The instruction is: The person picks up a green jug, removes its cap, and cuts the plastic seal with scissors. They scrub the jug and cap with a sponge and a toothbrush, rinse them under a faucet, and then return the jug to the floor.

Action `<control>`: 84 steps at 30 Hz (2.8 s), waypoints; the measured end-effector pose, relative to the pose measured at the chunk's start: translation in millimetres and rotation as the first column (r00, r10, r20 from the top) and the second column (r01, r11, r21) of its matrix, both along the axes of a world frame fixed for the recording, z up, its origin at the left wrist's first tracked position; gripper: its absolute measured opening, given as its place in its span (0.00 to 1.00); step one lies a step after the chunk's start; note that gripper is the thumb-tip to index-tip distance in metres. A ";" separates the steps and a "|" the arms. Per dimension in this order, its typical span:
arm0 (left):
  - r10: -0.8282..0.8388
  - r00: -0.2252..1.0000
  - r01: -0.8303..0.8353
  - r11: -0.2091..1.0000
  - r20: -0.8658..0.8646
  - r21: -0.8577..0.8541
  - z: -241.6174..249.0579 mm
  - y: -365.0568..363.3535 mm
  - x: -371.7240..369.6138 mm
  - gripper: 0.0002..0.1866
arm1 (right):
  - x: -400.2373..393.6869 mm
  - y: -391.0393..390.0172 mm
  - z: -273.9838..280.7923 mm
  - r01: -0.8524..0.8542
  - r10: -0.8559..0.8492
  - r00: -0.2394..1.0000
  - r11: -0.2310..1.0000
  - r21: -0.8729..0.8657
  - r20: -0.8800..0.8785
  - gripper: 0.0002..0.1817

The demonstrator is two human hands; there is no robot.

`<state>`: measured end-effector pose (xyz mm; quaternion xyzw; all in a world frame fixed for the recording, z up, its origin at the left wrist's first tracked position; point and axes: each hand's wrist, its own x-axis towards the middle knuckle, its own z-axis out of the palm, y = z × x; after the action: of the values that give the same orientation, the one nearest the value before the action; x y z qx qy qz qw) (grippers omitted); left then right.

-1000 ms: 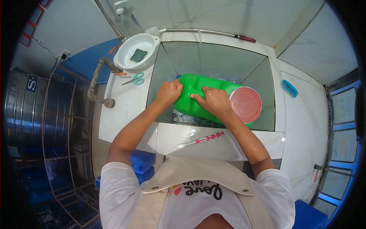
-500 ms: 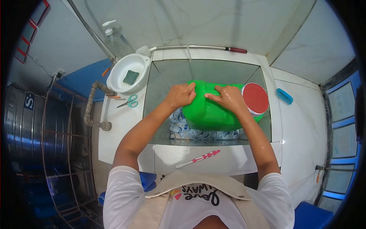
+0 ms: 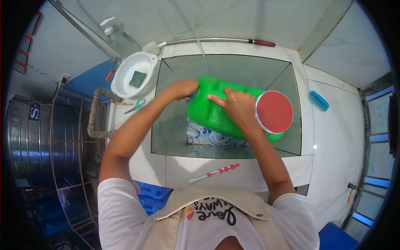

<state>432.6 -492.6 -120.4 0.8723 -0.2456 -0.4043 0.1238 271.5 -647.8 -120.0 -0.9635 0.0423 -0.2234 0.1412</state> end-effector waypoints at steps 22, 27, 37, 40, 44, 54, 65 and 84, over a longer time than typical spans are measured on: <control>-0.179 0.743 0.608 0.584 0.645 -0.538 18.3 32.9 -135.9 0.25 | -94.7 -36.5 6.5 -0.122 0.146 0.980 0.977 0.174 -0.137 0.28; -0.018 0.993 -0.033 0.903 -0.115 -0.427 39.6 22.5 -147.9 0.20 | -116.9 -46.7 27.4 -0.139 0.275 0.850 0.940 0.311 -0.449 0.28; 0.552 0.747 -0.634 0.422 -0.371 -0.648 31.7 83.5 -134.4 0.16 | -81.5 -34.4 79.2 -0.233 0.244 0.744 0.967 0.100 -0.622 0.16; 0.542 0.599 -0.776 0.209 -0.590 -0.595 28.9 133.8 -133.6 0.16 | -13.8 26.5 60.2 -0.429 0.490 0.829 0.867 0.255 -0.269 0.11; 0.566 0.449 -0.810 -0.070 -0.692 -0.583 17.0 181.1 -148.2 0.13 | 95.5 153.6 -15.9 -0.715 0.770 0.636 0.614 0.333 -0.054 0.11; 0.578 0.442 -0.730 -0.214 -0.687 -0.649 26.6 212.2 -148.6 0.08 | 118.0 242.9 -67.4 -0.521 0.539 0.802 0.842 0.140 -0.256 0.08; 0.314 0.587 -0.703 -0.259 -0.746 -0.663 24.3 135.1 -112.0 0.11 | -29.6 99.4 39.5 0.291 0.788 0.614 -0.163 0.943 -0.053 0.15; 0.554 0.713 -0.474 -0.070 -0.430 -0.878 25.2 112.0 -115.5 0.14 | -47.7 113.1 42.6 0.361 0.676 0.737 -0.361 0.860 -0.025 0.24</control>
<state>317.1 -380.6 -95.3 0.6221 -0.0955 -0.0471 0.7757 223.8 -534.7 -77.3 -0.4130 0.0825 0.2632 0.8679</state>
